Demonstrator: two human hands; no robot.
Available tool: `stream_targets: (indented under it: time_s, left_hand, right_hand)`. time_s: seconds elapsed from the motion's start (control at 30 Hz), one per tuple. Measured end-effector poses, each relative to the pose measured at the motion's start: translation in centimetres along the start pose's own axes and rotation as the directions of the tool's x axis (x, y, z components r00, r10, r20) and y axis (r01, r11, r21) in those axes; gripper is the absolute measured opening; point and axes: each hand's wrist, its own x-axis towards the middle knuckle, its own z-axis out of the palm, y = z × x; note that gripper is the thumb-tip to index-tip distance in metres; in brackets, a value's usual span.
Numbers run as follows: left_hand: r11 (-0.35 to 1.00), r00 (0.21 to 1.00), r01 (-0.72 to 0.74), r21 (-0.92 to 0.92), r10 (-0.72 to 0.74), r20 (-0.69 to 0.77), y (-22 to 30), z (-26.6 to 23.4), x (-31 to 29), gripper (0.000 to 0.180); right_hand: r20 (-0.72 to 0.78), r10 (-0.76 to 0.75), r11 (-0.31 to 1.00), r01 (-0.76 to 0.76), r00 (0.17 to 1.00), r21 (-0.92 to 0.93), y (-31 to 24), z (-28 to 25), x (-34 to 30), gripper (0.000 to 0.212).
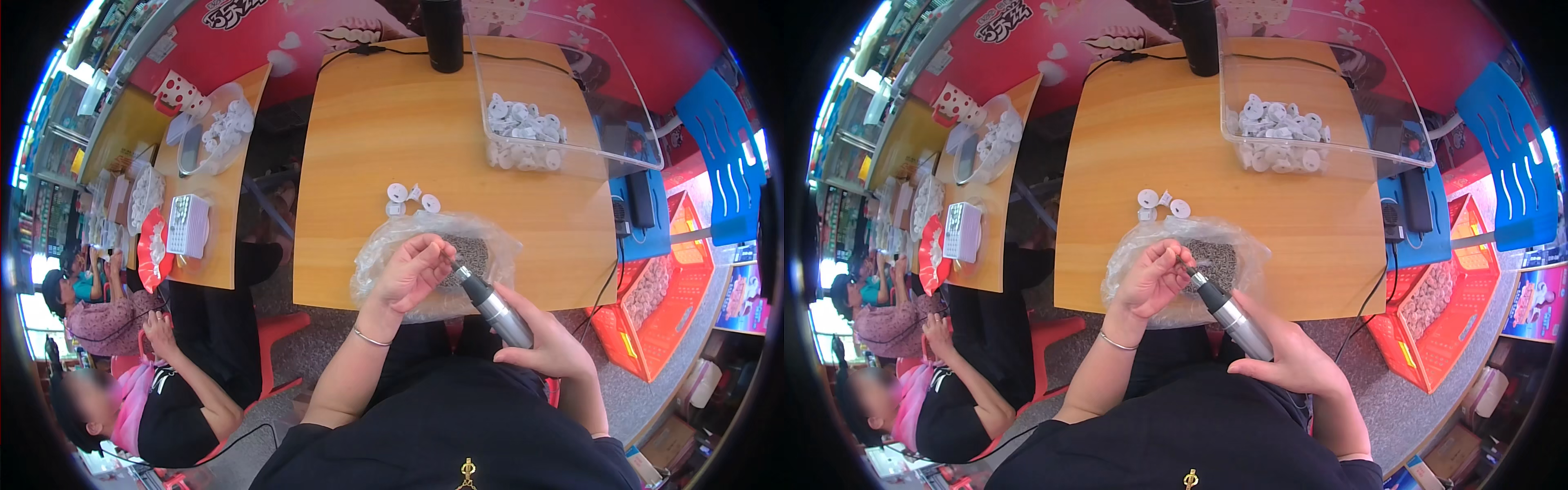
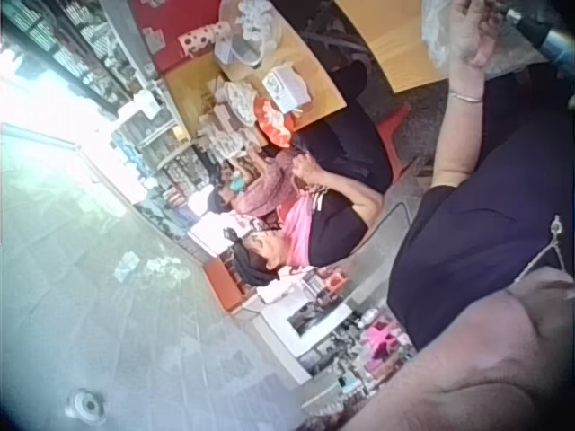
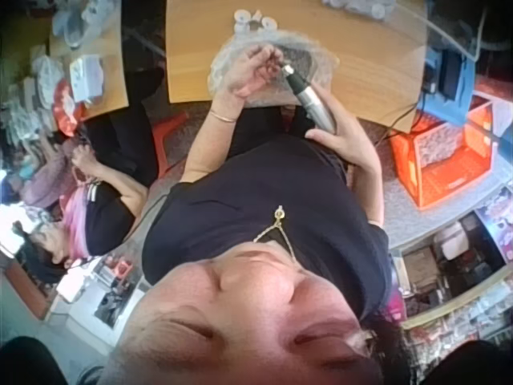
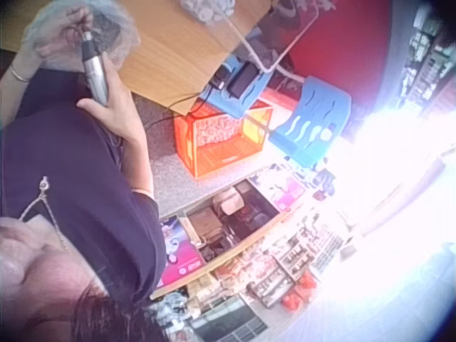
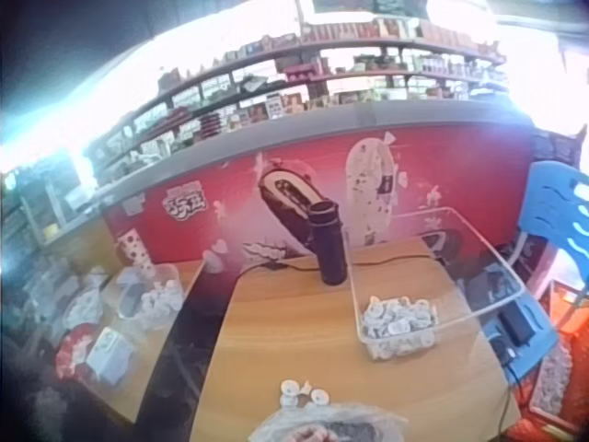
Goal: The person fastens screws into plastic parts using an electric screwdriver and places the finished pieces into a container. The person also pours additional plastic parts from a bowl onto the table and fastens screws into them.
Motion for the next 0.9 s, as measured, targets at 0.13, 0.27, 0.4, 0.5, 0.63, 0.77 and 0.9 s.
stream_targets:
  time_s: [0.13, 0.27, 0.4, 0.5, 0.63, 0.77, 0.9]
  left_hand:
    - [1.000, 1.000, 0.011, 0.002, -0.012, 0.011, 0.1, -0.1, 0.0, 0.009]
    - [1.000, 1.000, 0.021, 0.023, -0.020, -0.004, 0.2, -0.1, 0.0, 0.009]
    - [0.996, 0.999, 0.007, 0.086, -0.004, -0.040, 0.3, -0.1, 0.0, 0.008]
    - [0.995, 0.999, 0.003, 0.095, 0.000, -0.037, 0.3, -0.2, 0.0, 0.009]
    - [0.992, 0.999, 0.008, 0.123, -0.003, -0.041, 0.4, -0.1, -0.2, 0.014]
    - [0.983, 0.996, 0.006, 0.185, 0.011, -0.087, 0.8, 1.3, -0.4, 0.019]
    - [0.939, 0.997, -0.071, 0.335, 0.079, -0.010, 3.4, 0.9, -0.6, 0.022]
  right_hand:
    - [0.003, 0.024, 1.000, -0.024, 1.000, 0.019, 0.0, 0.0, 0.0, 0.087]
    - [-0.011, 0.004, 1.000, -0.004, 1.000, -0.029, 0.0, 0.1, 0.0, 0.086]
    - [-0.026, 0.014, 0.997, -0.016, 1.000, -0.075, -0.2, 0.2, 0.0, 0.086]
    - [-0.024, 0.020, 0.995, -0.023, 1.000, -0.094, -0.3, 0.1, 0.0, 0.087]
    - [-0.022, 0.028, 0.996, -0.030, 0.999, -0.084, -0.4, 0.1, 0.1, 0.087]
    - [-0.024, 0.012, 0.997, -0.014, 1.000, -0.075, -0.1, 0.1, 0.1, 0.087]
    - [-0.036, -0.003, 1.000, 0.003, 0.999, 0.005, 0.6, -0.3, -0.5, 0.089]
